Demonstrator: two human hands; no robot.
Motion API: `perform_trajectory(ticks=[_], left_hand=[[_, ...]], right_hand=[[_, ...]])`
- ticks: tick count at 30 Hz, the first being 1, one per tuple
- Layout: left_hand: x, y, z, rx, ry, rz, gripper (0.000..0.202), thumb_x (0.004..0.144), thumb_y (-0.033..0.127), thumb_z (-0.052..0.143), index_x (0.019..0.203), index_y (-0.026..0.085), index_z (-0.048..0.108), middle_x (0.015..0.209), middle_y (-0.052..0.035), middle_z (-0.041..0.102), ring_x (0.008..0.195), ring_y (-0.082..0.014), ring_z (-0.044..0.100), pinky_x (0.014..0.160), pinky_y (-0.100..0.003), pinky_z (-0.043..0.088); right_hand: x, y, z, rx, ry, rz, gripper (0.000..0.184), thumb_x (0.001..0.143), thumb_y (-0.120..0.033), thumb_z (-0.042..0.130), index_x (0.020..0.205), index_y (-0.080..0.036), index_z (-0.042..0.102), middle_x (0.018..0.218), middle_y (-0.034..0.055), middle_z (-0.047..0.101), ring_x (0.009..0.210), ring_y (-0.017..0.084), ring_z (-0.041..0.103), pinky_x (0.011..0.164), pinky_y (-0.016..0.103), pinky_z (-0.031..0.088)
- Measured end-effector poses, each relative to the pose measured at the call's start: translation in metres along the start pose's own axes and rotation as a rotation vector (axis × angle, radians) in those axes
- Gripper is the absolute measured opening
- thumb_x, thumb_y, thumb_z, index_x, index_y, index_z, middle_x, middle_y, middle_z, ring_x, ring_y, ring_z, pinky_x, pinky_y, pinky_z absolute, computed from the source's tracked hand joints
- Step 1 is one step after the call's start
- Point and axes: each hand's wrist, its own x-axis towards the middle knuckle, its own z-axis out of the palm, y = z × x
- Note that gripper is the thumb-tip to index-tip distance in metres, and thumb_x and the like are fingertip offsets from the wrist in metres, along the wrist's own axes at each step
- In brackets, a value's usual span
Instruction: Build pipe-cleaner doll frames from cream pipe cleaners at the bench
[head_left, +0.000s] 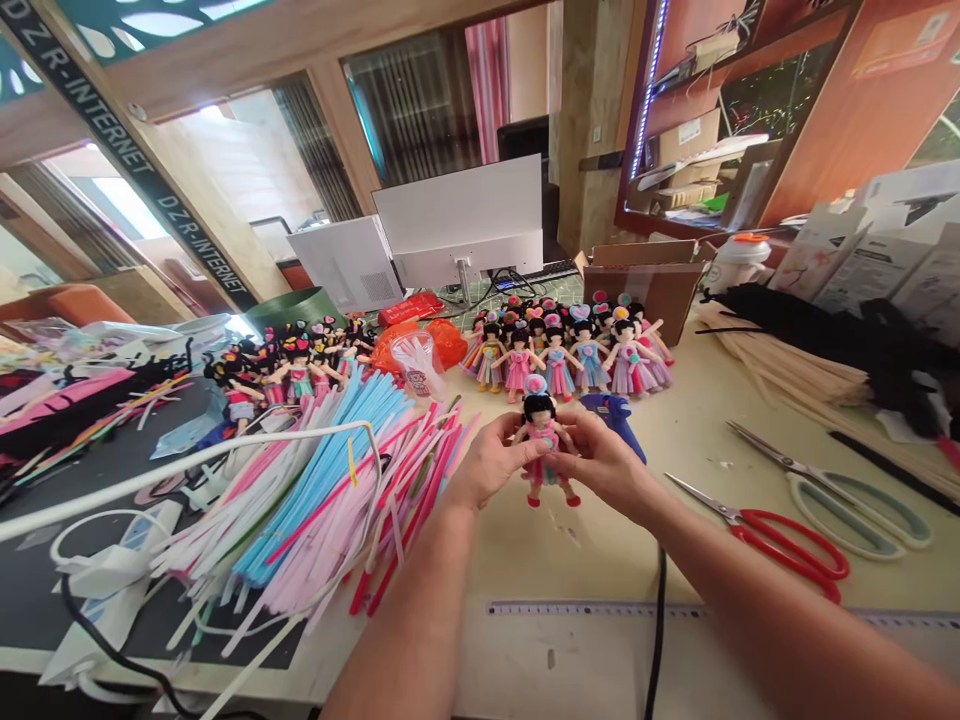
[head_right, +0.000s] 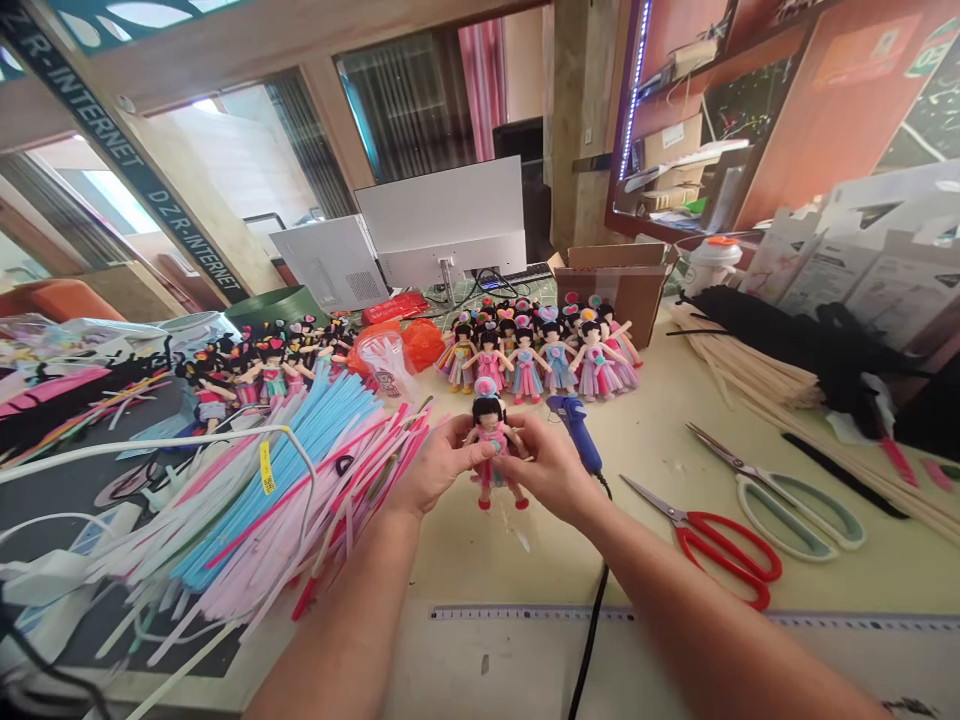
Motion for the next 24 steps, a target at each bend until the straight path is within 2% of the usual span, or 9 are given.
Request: perform_trajectory(ticks=[5,10,13,18,24], left_hand=[[0.002,-0.003,-0.004,0.022,-0.072,-0.025,0.045,0.066,0.041,0.076,0.101,0.015,0.066,0.096,-0.0064,0.066,0.071,-0.0136,0.054,0.061,-0.026,0.042],[0.001,0.000,-0.011,0.019,-0.059,-0.016,0.045,0.065,0.045,0.077,0.095,0.014,0.064,0.091,-0.0058,0.065,0.073,-0.0142,0.055,0.065,-0.027,0.042],[0.001,0.003,-0.015,0.008,-0.049,0.006,0.048,0.066,0.048,0.076,0.099,0.014,0.064,0.094,-0.0069,0.066,0.076,-0.0156,0.056,0.069,-0.027,0.042],[0.002,-0.001,-0.016,-0.030,-0.089,-0.047,0.046,0.058,0.035,0.083,0.095,0.016,0.064,0.090,-0.0043,0.067,0.085,-0.0190,0.059,0.077,-0.031,0.045],[0.004,-0.006,-0.017,-0.010,-0.044,-0.024,0.036,0.061,0.032,0.079,0.090,0.016,0.065,0.089,-0.0031,0.065,0.081,-0.0168,0.058,0.072,-0.028,0.045]], right_hand=[[0.002,0.000,-0.002,0.073,-0.066,0.053,0.046,0.076,-0.041,0.071,0.110,-0.019,0.051,0.078,0.0016,0.067,0.069,0.018,0.067,0.057,0.030,0.050],[0.003,0.005,0.001,0.041,0.010,0.041,0.042,0.074,-0.039,0.072,0.106,-0.019,0.053,0.084,0.0014,0.066,0.073,0.017,0.066,0.062,0.030,0.050],[0.004,0.003,0.004,0.092,0.050,0.012,0.042,0.075,-0.040,0.072,0.107,-0.020,0.052,0.086,0.0013,0.066,0.075,0.017,0.066,0.064,0.031,0.051],[0.001,-0.006,0.008,0.161,0.024,0.007,0.043,0.075,-0.045,0.071,0.104,-0.020,0.052,0.079,0.0002,0.066,0.068,0.016,0.065,0.060,0.029,0.051],[0.001,-0.011,0.011,0.126,-0.001,0.088,0.044,0.080,-0.051,0.065,0.109,-0.020,0.054,0.080,0.0016,0.068,0.071,0.017,0.066,0.066,0.032,0.053]])
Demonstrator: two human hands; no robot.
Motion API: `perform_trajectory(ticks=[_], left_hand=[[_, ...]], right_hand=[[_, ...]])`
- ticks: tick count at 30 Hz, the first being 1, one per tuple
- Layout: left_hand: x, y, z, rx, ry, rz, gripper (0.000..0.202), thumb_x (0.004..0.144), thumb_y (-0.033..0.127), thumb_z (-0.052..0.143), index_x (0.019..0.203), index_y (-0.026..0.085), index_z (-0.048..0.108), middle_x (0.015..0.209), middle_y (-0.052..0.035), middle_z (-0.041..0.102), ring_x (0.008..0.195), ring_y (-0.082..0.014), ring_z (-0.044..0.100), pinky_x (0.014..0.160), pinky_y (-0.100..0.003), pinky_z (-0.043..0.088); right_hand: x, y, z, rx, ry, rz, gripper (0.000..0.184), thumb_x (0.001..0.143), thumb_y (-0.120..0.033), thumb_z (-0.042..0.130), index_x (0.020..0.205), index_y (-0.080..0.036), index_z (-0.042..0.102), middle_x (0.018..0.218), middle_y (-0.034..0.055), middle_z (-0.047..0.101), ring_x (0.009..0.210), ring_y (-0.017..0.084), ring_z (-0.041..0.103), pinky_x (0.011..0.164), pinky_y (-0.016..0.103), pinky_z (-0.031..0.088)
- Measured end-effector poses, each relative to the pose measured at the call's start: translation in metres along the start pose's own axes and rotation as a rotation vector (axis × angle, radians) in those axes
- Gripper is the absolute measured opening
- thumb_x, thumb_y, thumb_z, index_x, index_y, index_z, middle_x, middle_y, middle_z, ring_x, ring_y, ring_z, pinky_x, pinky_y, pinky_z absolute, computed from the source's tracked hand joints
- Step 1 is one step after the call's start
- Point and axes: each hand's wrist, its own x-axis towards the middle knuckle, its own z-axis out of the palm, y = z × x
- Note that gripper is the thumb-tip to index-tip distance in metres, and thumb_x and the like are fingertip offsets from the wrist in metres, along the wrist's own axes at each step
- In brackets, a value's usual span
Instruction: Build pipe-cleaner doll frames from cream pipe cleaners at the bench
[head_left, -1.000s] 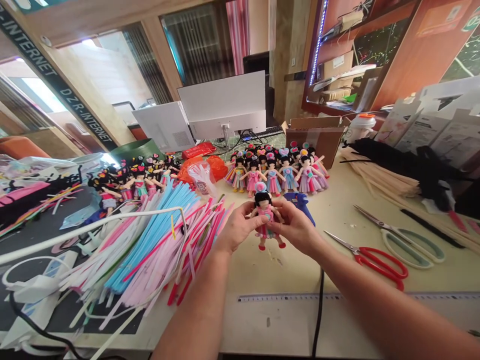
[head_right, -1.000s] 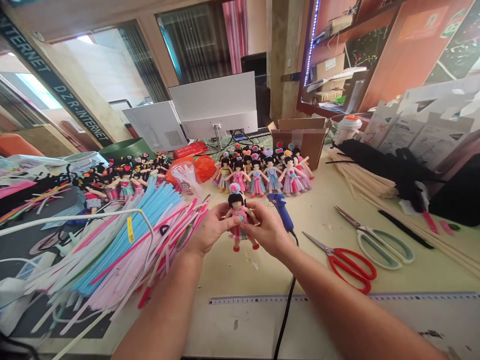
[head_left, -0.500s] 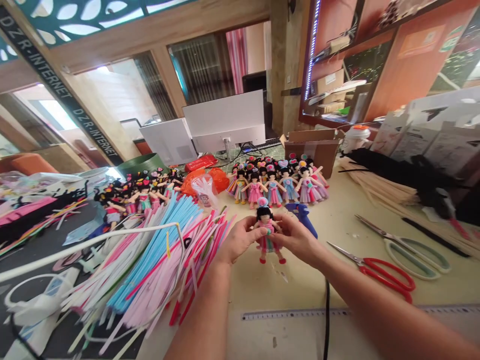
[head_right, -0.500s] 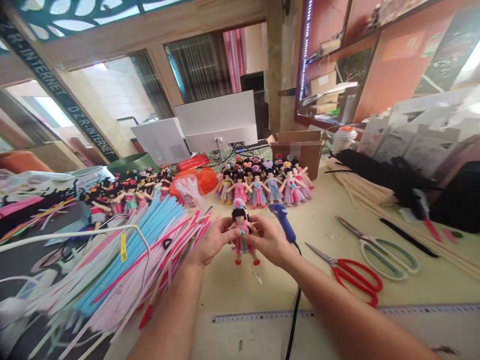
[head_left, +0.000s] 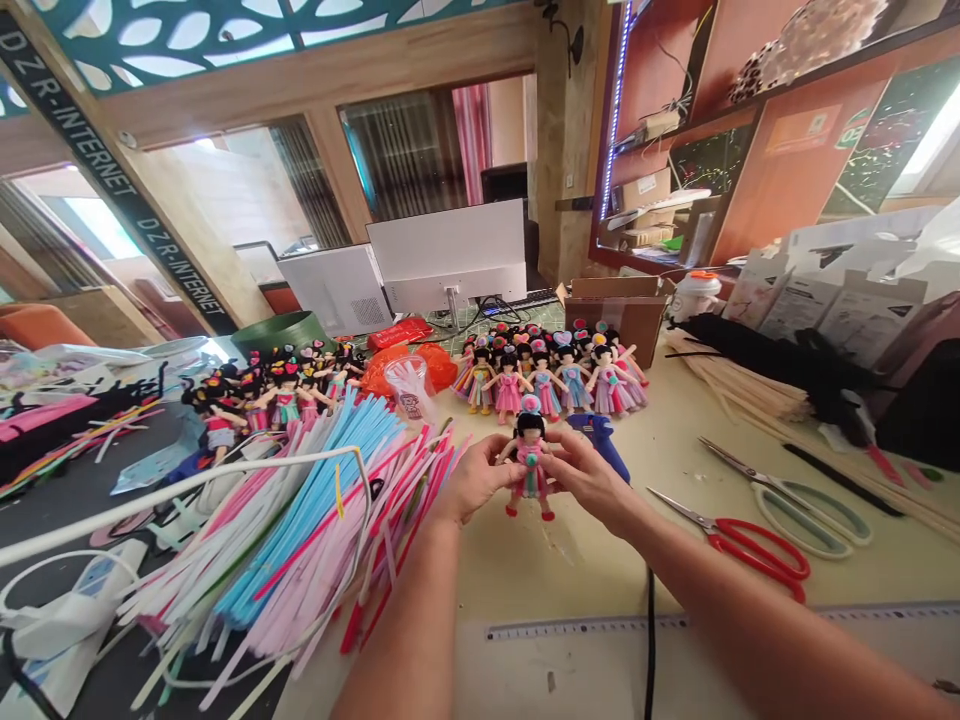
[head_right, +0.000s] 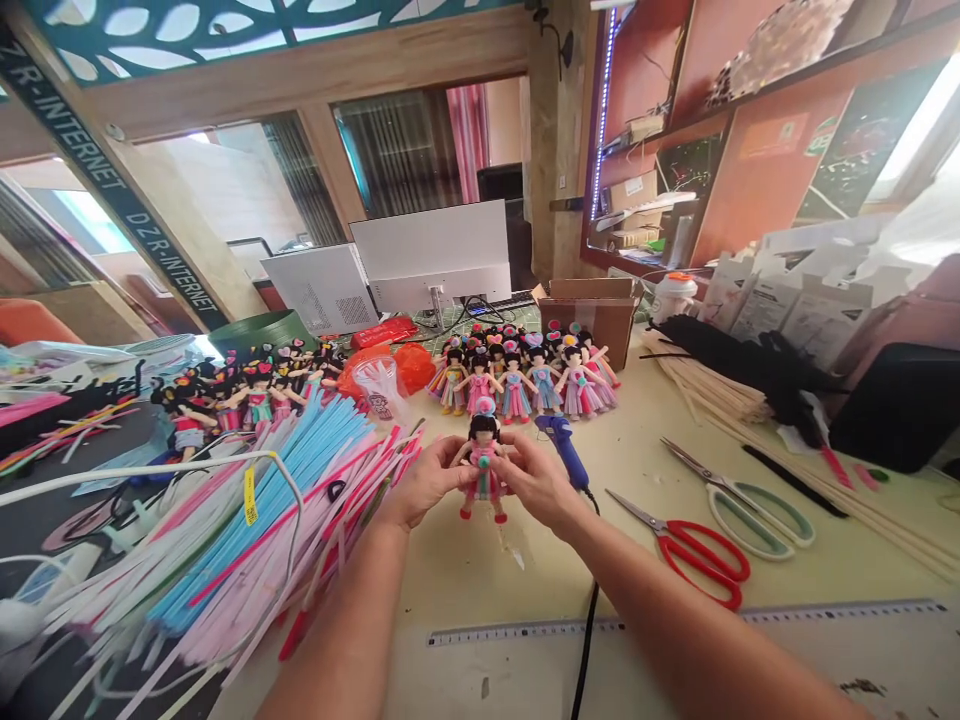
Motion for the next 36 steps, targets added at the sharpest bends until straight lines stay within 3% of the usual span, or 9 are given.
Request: perform_trajectory(ticks=[6,10,16,19,22,25,29,32,36], left_hand=[[-0.002,0.008,-0.003,-0.060,0.032,0.044,0.035,0.059,0.031,0.078,0.089,0.015,0.066,0.080,-0.0009,0.063,0.070,-0.0132,0.054,0.065,-0.026,0.041],[-0.005,0.011,-0.004,-0.143,0.054,0.046,0.037,0.057,0.033,0.080,0.085,0.015,0.065,0.080,-0.0015,0.063,0.069,-0.0136,0.056,0.063,-0.026,0.041],[-0.006,0.011,-0.001,-0.191,-0.004,0.084,0.044,0.053,0.037,0.085,0.086,0.014,0.066,0.075,0.0000,0.062,0.063,-0.0110,0.052,0.060,-0.025,0.039],[-0.007,0.013,0.001,-0.219,-0.062,0.101,0.044,0.058,0.043,0.082,0.089,0.014,0.068,0.079,-0.0018,0.064,0.066,-0.0116,0.054,0.063,-0.025,0.040],[-0.008,0.015,0.000,-0.276,-0.032,0.081,0.047,0.062,0.048,0.079,0.095,0.016,0.067,0.086,-0.0037,0.067,0.071,-0.0126,0.059,0.067,-0.026,0.042],[-0.006,0.015,-0.002,-0.307,0.059,0.024,0.049,0.063,0.052,0.077,0.094,0.017,0.064,0.084,-0.0026,0.066,0.070,-0.0112,0.060,0.064,-0.024,0.041],[-0.001,0.010,-0.005,-0.304,0.154,-0.040,0.048,0.061,0.051,0.078,0.089,0.016,0.063,0.080,-0.0011,0.065,0.065,-0.0096,0.058,0.060,-0.022,0.040],[0.002,0.007,-0.006,-0.288,0.177,-0.080,0.049,0.058,0.049,0.080,0.090,0.015,0.063,0.080,-0.0008,0.065,0.064,-0.0092,0.057,0.060,-0.022,0.040],[0.002,0.008,-0.005,-0.256,0.211,-0.115,0.052,0.055,0.049,0.082,0.090,0.015,0.063,0.081,-0.0019,0.066,0.066,-0.0103,0.058,0.062,-0.023,0.042]], right_hand=[[0.005,-0.010,0.004,-0.066,0.031,-0.004,0.038,0.084,-0.053,0.057,0.105,-0.021,0.061,0.088,0.0025,0.068,0.078,0.017,0.066,0.073,0.034,0.054],[0.009,-0.021,0.005,-0.066,0.130,0.014,0.036,0.083,-0.048,0.058,0.105,-0.020,0.062,0.093,0.0044,0.069,0.079,0.017,0.065,0.074,0.034,0.054],[0.011,-0.041,0.009,-0.196,0.079,-0.011,0.037,0.071,-0.043,0.071,0.097,-0.018,0.061,0.084,0.0026,0.066,0.070,0.015,0.060,0.060,0.028,0.046],[0.010,-0.054,0.009,-0.229,0.065,-0.015,0.036,0.065,-0.041,0.076,0.087,-0.018,0.059,0.076,0.0005,0.063,0.063,0.014,0.056,0.054,0.027,0.042],[0.010,-0.073,-0.002,-0.211,0.062,-0.036,0.034,0.065,-0.041,0.075,0.083,-0.018,0.058,0.073,0.0005,0.062,0.061,0.013,0.055,0.053,0.027,0.041],[0.013,-0.097,-0.030,-0.174,0.121,-0.100,0.034,0.063,-0.040,0.077,0.082,-0.017,0.060,0.073,0.0009,0.062,0.061,0.013,0.056,0.053,0.026,0.042],[0.025,-0.121,-0.095,-0.167,0.312,-0.165,0.040,0.059,-0.035,0.082,0.088,-0.018,0.062,0.081,0.0029,0.066,0.066,0.014,0.061,0.055,0.025,0.044],[0.035,-0.121,-0.151,-0.201,0.411,-0.123,0.037,0.057,-0.031,0.083,0.084,-0.018,0.062,0.081,0.0032,0.067,0.064,0.013,0.062,0.058,0.026,0.046],[0.047,-0.104,-0.213,-0.246,0.514,0.007,0.032,0.060,-0.027,0.082,0.082,-0.019,0.061,0.079,0.0042,0.069,0.065,0.016,0.064,0.061,0.028,0.048]])
